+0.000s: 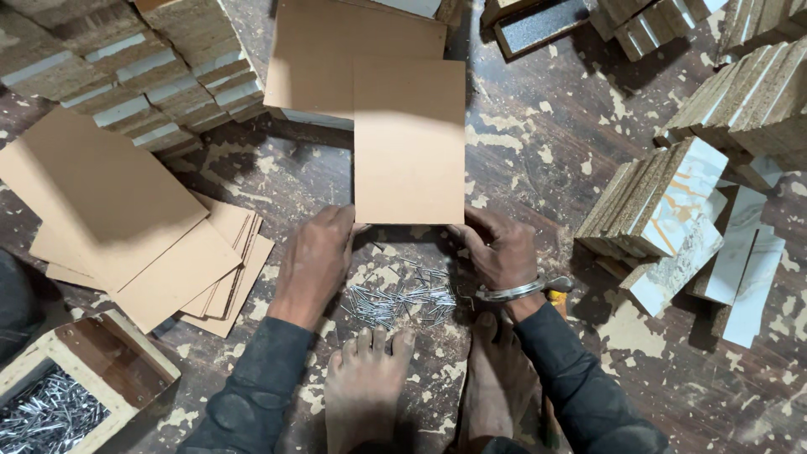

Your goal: The person sits on the workshop floor assembling small wooden boxes. They pick nails from a pile, position a particle board panel against a box side, and hammer nails in by hand, repeating the process on multiple boxes and stacking finished boxes aside.

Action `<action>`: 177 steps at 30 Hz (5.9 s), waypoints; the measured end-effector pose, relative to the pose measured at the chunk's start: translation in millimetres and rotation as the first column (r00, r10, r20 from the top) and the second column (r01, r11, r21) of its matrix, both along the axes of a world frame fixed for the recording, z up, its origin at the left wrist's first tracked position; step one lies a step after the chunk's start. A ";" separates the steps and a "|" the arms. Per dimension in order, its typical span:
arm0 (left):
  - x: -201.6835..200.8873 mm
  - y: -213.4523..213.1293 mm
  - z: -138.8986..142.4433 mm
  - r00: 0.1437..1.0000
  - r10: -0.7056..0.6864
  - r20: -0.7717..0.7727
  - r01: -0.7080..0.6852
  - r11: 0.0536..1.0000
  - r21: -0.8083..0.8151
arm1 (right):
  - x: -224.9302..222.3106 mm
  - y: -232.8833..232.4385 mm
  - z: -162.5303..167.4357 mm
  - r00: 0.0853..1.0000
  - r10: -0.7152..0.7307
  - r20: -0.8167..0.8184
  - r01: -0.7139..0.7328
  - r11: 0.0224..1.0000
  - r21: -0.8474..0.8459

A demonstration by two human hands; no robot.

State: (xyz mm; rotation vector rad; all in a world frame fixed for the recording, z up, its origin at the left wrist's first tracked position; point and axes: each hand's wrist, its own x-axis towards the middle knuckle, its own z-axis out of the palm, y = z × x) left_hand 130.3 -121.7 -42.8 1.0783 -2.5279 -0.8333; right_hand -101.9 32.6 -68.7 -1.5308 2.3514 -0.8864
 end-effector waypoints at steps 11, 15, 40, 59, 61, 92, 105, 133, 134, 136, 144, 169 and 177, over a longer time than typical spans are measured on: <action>0.7 -4.7 10.1 0.993 -0.065 0.103 0.069 0.997 -0.029 | -13.4 1.3 -7.6 0.972 0.145 -0.186 -0.123 0.985 0.124; 1.6 -11.8 13.6 0.981 -0.114 0.159 0.118 0.993 -0.018 | -16.4 -0.8 -9.7 0.996 0.075 -0.058 -0.066 0.988 0.141; 7.7 3.6 24.3 0.988 -0.026 0.150 0.025 1.000 0.012 | -21.5 7.0 15.7 0.929 0.197 -0.313 -0.113 0.957 0.267; -31.4 122.6 -11.7 0.952 -0.295 0.085 0.302 0.950 -0.082 | 39.9 258.6 14.8 0.737 -0.675 -0.040 0.644 0.682 0.348; -30.0 125.2 -9.9 0.973 -0.230 0.008 0.230 0.973 -0.038 | 37.1 262.3 16.0 0.758 -0.649 -0.060 0.635 0.714 0.296; -27.9 131.4 -0.5 0.842 0.521 -0.141 0.043 0.197 0.980 | -1.4 268.0 0.8 0.736 -0.656 0.168 0.385 0.609 0.694; -19.3 91.3 -14.3 0.968 -0.249 0.042 0.251 0.933 -0.259 | 28.2 243.4 32.4 -0.175 -0.491 0.854 0.273 0.809 0.521; -101.3 69.7 -9.4 0.944 -0.059 -0.326 -0.015 0.975 -0.221 | 37.0 172.7 59.2 0.938 -0.244 0.246 0.202 0.962 0.184; -102.1 68.8 -11.4 0.945 -0.050 -0.324 -0.023 0.976 -0.218 | 38.7 168.7 60.3 0.944 -0.246 0.218 0.206 0.960 0.190; -102.5 66.1 -16.6 0.942 -0.054 -0.332 -0.020 0.976 -0.215 | 41.0 161.3 61.9 0.956 -0.236 0.176 0.199 0.959 0.200; -102.5 64.6 -32.7 0.949 -0.021 -0.314 -0.045 0.978 -0.203 | 39.8 147.2 44.4 0.976 -0.169 0.136 0.137 0.967 0.216; -63.8 46.1 -11.2 0.938 -0.111 -0.329 0.060 0.985 -0.163 | -6.2 159.9 1.1 0.950 -0.307 -0.061 0.284 0.762 0.582; -10.7 32.8 -15.5 0.991 0.043 -0.128 -0.073 0.969 -0.235 | -5.0 67.9 28.7 0.994 -0.106 -0.024 0.108 0.990 0.086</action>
